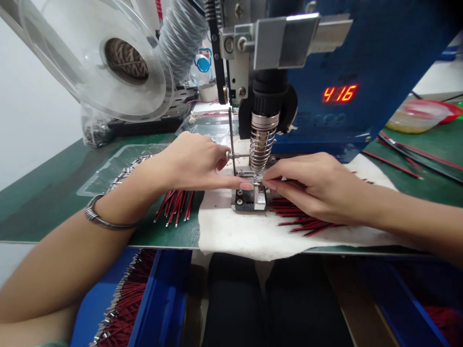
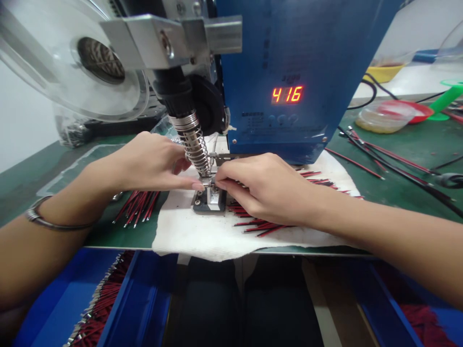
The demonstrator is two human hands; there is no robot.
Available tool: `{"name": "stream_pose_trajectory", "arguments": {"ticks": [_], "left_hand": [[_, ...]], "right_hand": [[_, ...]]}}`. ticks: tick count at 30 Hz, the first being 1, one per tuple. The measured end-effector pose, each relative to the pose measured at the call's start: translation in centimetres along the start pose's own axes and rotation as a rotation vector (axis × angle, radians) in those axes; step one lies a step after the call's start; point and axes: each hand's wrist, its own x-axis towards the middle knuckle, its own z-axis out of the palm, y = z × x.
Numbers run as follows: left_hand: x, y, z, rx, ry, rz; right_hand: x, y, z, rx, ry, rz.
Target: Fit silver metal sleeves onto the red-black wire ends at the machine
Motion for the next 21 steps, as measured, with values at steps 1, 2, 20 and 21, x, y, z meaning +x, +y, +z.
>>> {"name": "stream_pose_trajectory", "arguments": {"ticks": [1, 2, 20, 21], "left_hand": [[0.03, 0.03, 0.05, -0.005, 0.011, -0.003], [0.05, 0.03, 0.09, -0.011, 0.024, -0.002], [0.06, 0.01, -0.22, -0.083, 0.056, 0.078], [0.07, -0.05, -0.24, -0.095, 0.039, 0.088]], "right_hand": [[0.0, 0.0, -0.01, 0.003, -0.003, 0.004], [0.0, -0.01, -0.02, 0.007, -0.008, 0.008], [0.09, -0.12, -0.08, 0.01, 0.0, 0.007], [0.11, -0.13, -0.09, 0.009, 0.0, 0.003]]}}
